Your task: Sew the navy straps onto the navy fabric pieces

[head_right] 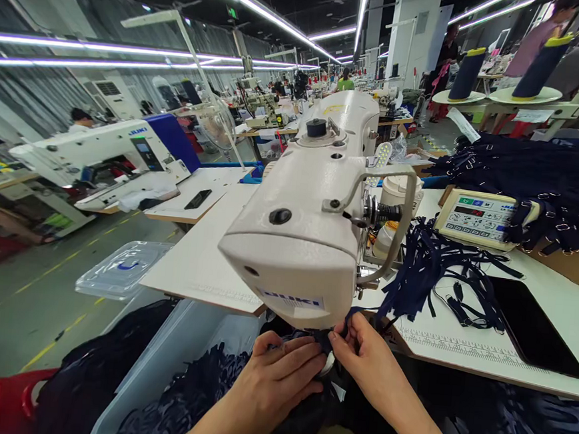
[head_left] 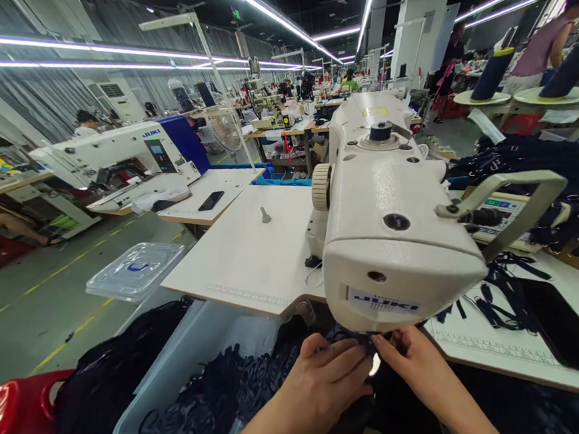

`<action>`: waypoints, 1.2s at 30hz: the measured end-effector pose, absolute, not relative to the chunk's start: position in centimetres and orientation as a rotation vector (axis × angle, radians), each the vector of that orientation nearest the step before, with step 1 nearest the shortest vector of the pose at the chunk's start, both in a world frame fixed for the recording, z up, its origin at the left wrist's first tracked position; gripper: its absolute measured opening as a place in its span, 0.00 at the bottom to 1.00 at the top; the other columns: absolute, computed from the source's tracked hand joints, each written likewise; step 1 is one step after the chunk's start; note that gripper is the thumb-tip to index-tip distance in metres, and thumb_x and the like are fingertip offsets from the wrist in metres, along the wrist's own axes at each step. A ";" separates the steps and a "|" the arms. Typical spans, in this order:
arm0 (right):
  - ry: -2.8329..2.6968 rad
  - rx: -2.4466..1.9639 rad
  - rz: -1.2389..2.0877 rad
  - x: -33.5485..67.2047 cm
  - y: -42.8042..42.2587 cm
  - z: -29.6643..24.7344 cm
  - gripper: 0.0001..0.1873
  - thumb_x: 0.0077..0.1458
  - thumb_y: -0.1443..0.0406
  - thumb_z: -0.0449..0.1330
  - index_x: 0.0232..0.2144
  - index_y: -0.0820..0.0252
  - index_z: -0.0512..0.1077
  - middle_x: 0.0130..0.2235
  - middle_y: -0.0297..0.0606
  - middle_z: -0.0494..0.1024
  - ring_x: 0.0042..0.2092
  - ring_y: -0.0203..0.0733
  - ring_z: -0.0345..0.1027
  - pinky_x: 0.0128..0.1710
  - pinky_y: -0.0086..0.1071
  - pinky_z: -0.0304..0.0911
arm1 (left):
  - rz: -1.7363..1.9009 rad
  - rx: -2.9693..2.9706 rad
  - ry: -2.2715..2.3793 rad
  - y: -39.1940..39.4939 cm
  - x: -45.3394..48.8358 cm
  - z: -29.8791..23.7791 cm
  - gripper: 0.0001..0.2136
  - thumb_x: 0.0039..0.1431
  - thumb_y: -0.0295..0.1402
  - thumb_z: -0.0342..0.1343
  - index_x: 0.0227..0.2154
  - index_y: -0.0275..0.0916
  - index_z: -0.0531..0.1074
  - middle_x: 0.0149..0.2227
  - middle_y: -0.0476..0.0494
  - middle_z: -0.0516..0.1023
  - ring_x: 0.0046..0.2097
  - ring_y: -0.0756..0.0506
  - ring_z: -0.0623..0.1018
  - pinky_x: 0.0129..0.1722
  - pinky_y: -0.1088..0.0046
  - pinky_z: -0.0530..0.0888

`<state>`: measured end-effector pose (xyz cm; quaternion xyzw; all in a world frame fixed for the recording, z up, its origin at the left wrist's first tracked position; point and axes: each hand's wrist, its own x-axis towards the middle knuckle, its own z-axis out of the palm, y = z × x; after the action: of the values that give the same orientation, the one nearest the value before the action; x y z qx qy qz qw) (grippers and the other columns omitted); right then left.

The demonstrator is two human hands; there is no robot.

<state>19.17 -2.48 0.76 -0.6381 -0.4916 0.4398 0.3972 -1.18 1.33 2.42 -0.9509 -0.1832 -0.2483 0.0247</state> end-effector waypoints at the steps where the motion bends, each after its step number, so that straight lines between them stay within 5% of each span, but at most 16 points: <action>1: -1.228 -1.620 1.108 19.0 -2.5 0.8 0.12 0.58 0.54 0.55 0.32 0.57 0.64 0.28 0.29 0.63 0.31 0.38 0.57 0.33 0.33 0.58 | -0.788 -2.929 -0.570 1.3 -1.2 2.3 0.12 0.68 0.36 0.54 0.52 0.42 0.70 0.48 0.50 0.78 0.53 0.51 0.74 0.50 0.73 0.64; 10: -1.182 -1.614 1.107 19.9 -1.7 1.1 0.14 0.56 0.53 0.55 0.29 0.56 0.66 0.27 0.31 0.67 0.30 0.40 0.63 0.30 0.31 0.60 | -0.808 -2.814 -0.624 0.8 -0.6 1.6 0.10 0.68 0.36 0.54 0.49 0.42 0.72 0.46 0.50 0.78 0.51 0.50 0.75 0.48 0.72 0.63; 17: -1.411 -1.650 0.708 20.8 0.6 0.5 0.14 0.50 0.58 0.54 0.35 0.57 0.75 0.40 0.43 0.80 0.45 0.53 0.71 0.45 0.44 0.66 | -0.786 -2.753 -0.753 0.1 -0.1 1.2 0.15 0.69 0.40 0.51 0.54 0.40 0.70 0.49 0.49 0.76 0.53 0.48 0.71 0.49 0.68 0.61; 24: -1.589 -1.582 0.577 20.8 2.8 -0.5 0.12 0.51 0.56 0.59 0.34 0.52 0.78 0.37 0.46 0.81 0.49 0.63 0.70 0.48 0.55 0.65 | -0.762 -2.669 -0.863 -0.2 0.6 0.9 0.18 0.70 0.43 0.47 0.56 0.39 0.68 0.52 0.46 0.74 0.54 0.46 0.69 0.55 0.66 0.58; 36: -1.570 -1.592 0.632 20.3 3.1 -0.2 0.13 0.55 0.53 0.58 0.37 0.51 0.77 0.34 0.46 0.81 0.48 0.63 0.70 0.46 0.56 0.68 | -0.736 -2.656 -0.864 -0.1 0.8 1.3 0.18 0.71 0.42 0.45 0.56 0.38 0.69 0.53 0.46 0.73 0.54 0.46 0.68 0.54 0.66 0.57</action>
<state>20.29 3.07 -0.21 -0.6287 -0.6198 0.2496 0.3979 0.85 -0.08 1.31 -0.9122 -0.2967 -0.2527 0.1265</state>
